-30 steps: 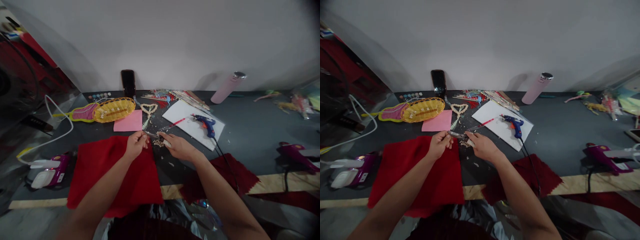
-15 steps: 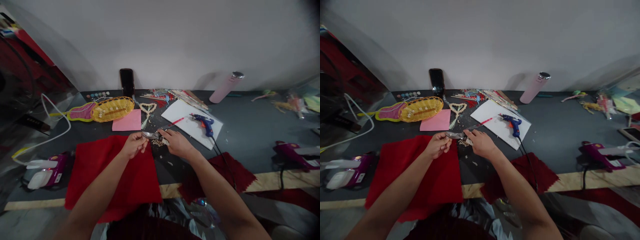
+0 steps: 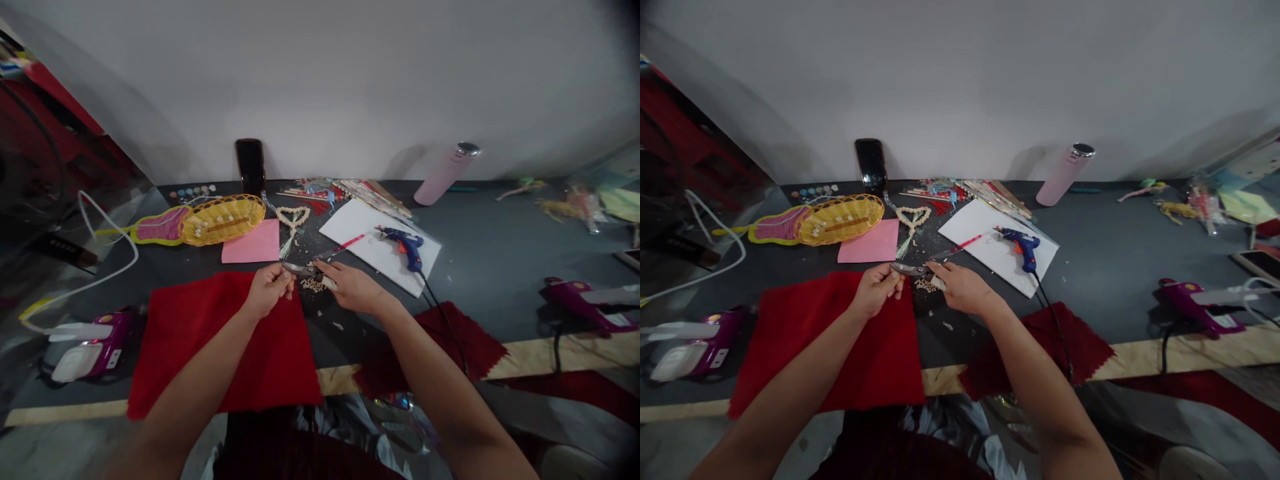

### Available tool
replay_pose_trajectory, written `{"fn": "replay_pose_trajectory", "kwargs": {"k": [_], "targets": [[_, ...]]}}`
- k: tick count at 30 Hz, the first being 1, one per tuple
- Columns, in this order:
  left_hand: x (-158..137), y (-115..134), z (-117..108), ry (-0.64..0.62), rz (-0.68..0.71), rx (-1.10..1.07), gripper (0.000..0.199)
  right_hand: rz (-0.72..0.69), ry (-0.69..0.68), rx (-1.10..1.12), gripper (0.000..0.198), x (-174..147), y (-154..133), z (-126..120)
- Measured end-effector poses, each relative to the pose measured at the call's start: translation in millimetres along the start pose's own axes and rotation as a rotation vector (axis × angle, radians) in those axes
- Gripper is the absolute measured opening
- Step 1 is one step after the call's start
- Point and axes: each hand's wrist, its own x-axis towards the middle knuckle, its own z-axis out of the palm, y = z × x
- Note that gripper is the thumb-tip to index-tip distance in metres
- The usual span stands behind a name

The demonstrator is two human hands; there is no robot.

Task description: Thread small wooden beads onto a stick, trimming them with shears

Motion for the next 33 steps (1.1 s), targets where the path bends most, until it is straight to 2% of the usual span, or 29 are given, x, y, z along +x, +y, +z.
{"fn": "replay_pose_trajectory", "kwargs": {"k": [5, 12, 16, 23, 33], "targets": [[1, -2, 0, 0.019, 0.031, 0.025, 0.026, 0.018, 0.0, -0.021, 0.063, 0, -2, 0], [4, -3, -2, 0.052, 0.056, 0.02, 0.02, 0.151, 0.073, -0.14, 0.064, 5, -7, 7], [4, -5, -5, 0.05, 0.012, 0.038, 0.022, 0.147, 0.098, -0.189, 0.068, 4, -7, 7], [4, -5, -10, -0.052, -0.052, -0.013, 0.019, 0.103, 0.073, -0.178, 0.07, 4, -5, 6], [6, -5, -10, 0.021, -0.045, -0.034, 0.019, 0.118, 0.066, -0.191, 0.061, 7, -11, 10]]}}
